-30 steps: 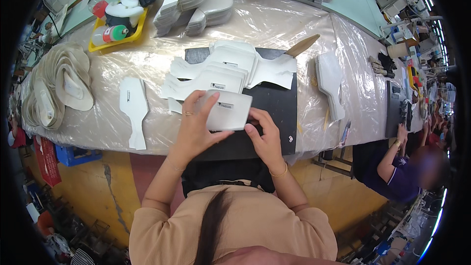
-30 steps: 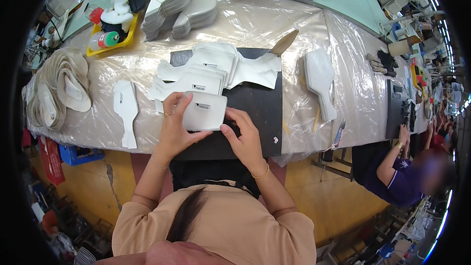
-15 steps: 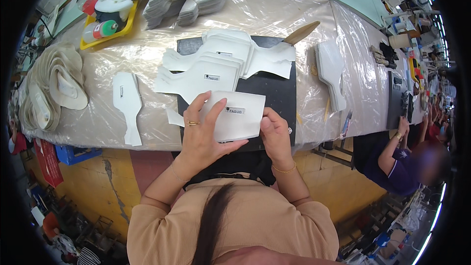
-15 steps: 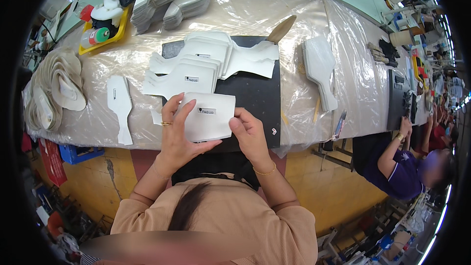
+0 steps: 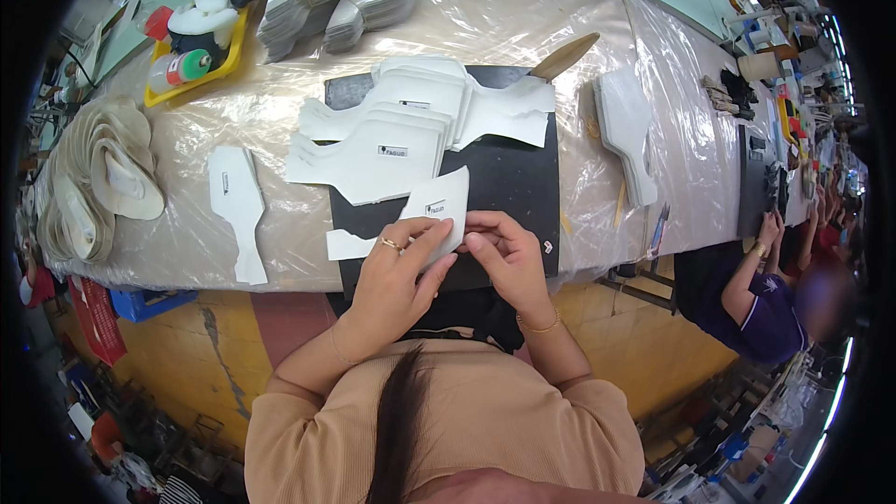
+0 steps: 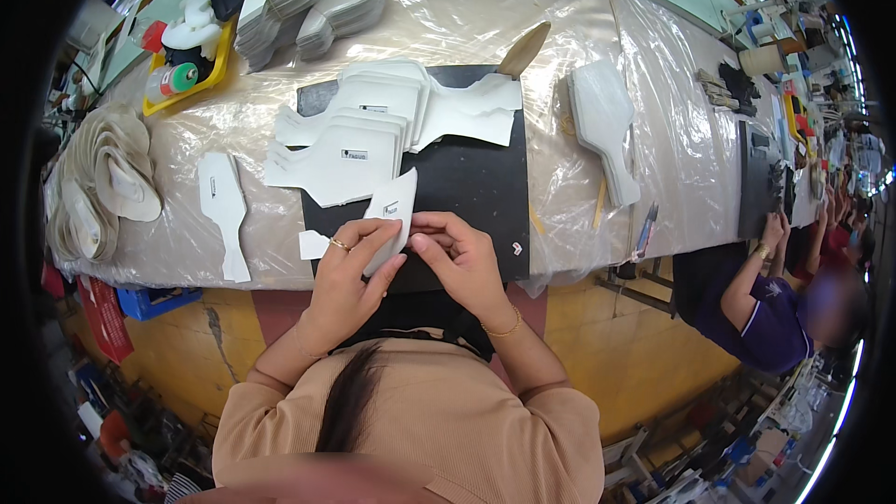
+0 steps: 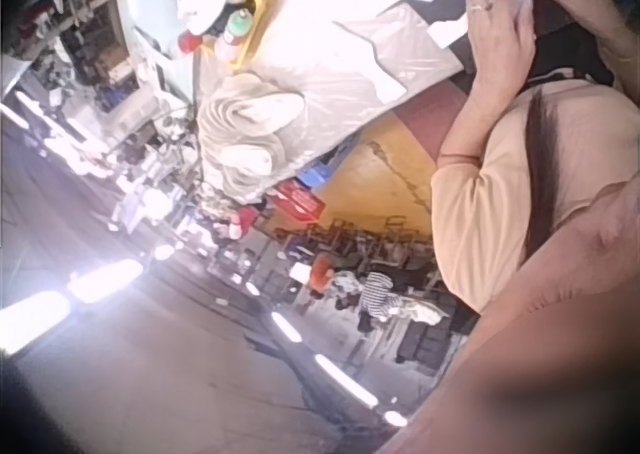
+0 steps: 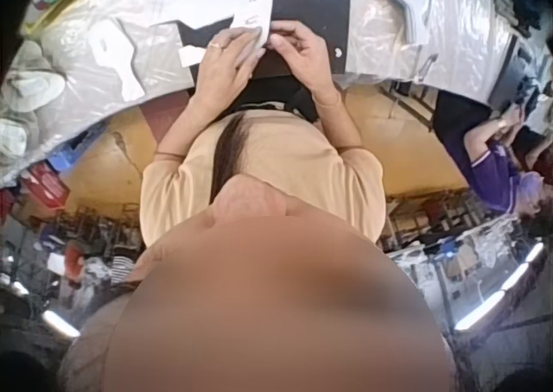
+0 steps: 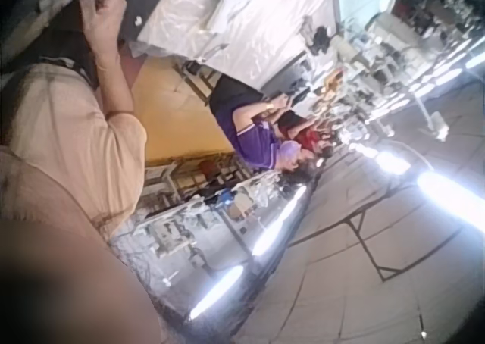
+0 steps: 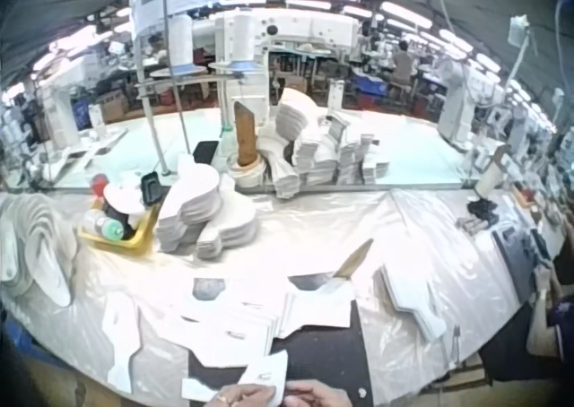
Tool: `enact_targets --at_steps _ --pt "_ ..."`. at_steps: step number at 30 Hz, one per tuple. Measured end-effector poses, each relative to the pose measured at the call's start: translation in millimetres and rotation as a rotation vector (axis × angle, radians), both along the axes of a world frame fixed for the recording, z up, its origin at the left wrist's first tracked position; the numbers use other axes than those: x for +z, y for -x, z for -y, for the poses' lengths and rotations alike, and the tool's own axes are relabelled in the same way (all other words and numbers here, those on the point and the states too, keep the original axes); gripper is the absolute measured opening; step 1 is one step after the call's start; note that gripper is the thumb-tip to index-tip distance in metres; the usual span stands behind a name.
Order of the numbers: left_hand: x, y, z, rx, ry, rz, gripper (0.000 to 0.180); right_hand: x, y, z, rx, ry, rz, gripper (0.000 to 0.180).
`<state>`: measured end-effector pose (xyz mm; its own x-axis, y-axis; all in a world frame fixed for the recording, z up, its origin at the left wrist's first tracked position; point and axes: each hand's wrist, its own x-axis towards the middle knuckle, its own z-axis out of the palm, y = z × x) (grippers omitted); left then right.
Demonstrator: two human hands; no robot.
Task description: The person repeatedly picks up white shoe insole pieces, peels a small rectangular label, and presses it onto the surface of each piece. The person handles the pieces one at a time, aligning and smoothing the label before placing the finished piece aside.
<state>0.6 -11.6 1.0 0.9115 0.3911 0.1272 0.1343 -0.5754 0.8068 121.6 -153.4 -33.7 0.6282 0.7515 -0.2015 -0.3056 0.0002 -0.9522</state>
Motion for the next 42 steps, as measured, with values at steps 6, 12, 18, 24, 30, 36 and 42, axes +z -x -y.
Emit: enact_targets --at_steps 6,12,18,24,30,36,42 --pt "2 -8 -9 0.007 0.244 -0.023 0.021 17 3 -8 -0.02 0.133 0.567 0.028" --pt "7 -1 -12 0.067 0.641 -0.109 0.013 21 5 -15 -0.074 0.083 0.835 0.023" --pt "9 -1 -13 0.032 0.462 -0.073 0.012 25 11 -16 -0.065 0.13 0.875 0.019" --pt "14 -3 -11 -0.005 0.249 -0.01 0.01 27 12 -16 -0.082 0.124 0.965 0.018" --pt "22 -1 -4 0.023 0.166 -0.032 0.014 28 12 -14 -0.078 0.083 1.024 0.02" --pt "27 -3 -5 0.037 0.353 -0.104 0.007 29 13 -11 -0.069 0.077 0.957 0.017" --pt "22 -6 -6 -0.019 0.358 -0.124 0.008 28 13 -7 -0.082 0.09 0.851 0.012"
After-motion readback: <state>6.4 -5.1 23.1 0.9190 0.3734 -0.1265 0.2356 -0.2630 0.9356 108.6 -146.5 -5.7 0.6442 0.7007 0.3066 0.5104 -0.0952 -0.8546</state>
